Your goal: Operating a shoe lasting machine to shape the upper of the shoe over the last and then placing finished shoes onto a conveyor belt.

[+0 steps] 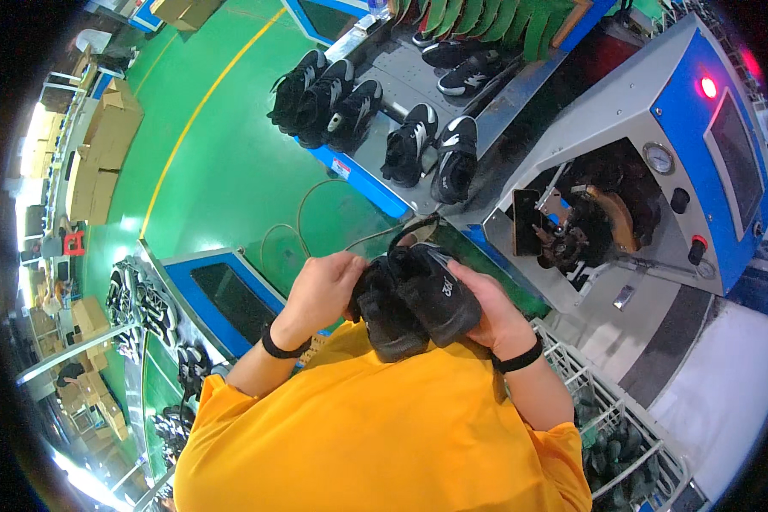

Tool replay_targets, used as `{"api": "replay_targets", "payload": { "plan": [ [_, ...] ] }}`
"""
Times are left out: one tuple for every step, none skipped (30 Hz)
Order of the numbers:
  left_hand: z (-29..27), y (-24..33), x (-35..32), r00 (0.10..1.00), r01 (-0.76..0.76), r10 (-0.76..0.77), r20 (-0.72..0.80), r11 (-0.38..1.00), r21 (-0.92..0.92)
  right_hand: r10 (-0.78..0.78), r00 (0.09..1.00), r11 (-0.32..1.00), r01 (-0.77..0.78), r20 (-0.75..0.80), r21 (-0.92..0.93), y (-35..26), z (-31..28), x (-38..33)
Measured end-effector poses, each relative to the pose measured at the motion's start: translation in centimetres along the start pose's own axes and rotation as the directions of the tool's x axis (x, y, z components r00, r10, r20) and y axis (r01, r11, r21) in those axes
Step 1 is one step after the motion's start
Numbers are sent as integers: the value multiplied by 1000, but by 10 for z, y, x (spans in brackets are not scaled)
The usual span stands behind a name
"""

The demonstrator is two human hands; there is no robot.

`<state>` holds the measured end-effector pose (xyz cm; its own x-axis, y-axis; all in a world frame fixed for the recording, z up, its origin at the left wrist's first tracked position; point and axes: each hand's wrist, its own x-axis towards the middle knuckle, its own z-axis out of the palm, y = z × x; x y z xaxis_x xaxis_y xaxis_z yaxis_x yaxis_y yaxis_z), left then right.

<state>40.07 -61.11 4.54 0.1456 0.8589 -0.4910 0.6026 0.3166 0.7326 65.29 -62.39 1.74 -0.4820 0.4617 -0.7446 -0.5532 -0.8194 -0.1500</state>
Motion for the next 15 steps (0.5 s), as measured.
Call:
{"api": "replay_targets", "payload": {
  "plan": [
    [-4, 4, -4, 996, 86, -83, 34, 990, -112, -7, 1000, 1000, 7, -1, -11, 1, 1, 0],
    [-7, 6, -8, 984, 173, -160, 78, 961, -218, -14, 1000, 1000, 14, -2, -22, 2, 1, 1],
    [-7, 3, -12, 993, 104, -88, 82, 971, -216, -21, 1000, 999, 21, -11, -37, 1, 1, 0],
    [-7, -2, -18, 996, 34, -16, 87, 976, -213, -36, 999, 998, 35, -14, -46, 1, 2, -1],
    [-8, -5, -20, 994, -37, 57, 92, 977, -211, -50, 999, 997, 49, -17, -54, -1, 5, -3],
    [-11, -7, -22, 985, -152, 162, 60, 977, -149, -55, 998, 997, 54, -25, -59, 1, 7, -5],
    [-10, -9, -20, 987, -155, 159, 24, 981, -115, -60, 997, 995, 57, -44, -83, 0, 12, -7],
    [-9, -10, -15, 988, -157, 157, -12, 984, -81, -66, 996, 992, 59, -63, -108, -1, 17, -10],
    [-10, -10, -11, 986, -162, 159, -54, 986, -40, -75, 995, 989, 65, -73, -135, -3, 22, -9],
    [-10, -8, -11, 979, -192, 188, -83, 981, -32, -57, 996, 989, 47, -68, -139, -4, 21, -8],
    [-9, -8, -12, 979, -185, 181, -95, 982, -37, -38, 997, 989, 29, -62, -143, -3, 17, -7],
    [-8, -9, -11, 978, -182, 176, -112, 983, -40, -22, 998, 989, 14, -53, -150, -4, 18, -6],
    [-7, -9, -12, 977, -178, 171, -129, 983, -44, -27, 997, 988, 16, -73, -155, -6, 21, -7],
    [-7, -9, -13, 980, -156, 144, -140, 985, -77, -32, 995, 987, 17, -94, -160, -8, 26, -10],
    [-7, -9, -14, 985, -124, 107, -134, 984, -125, -33, 992, 987, 14, -119, -157, -8, 29, -12]
  ]
}}
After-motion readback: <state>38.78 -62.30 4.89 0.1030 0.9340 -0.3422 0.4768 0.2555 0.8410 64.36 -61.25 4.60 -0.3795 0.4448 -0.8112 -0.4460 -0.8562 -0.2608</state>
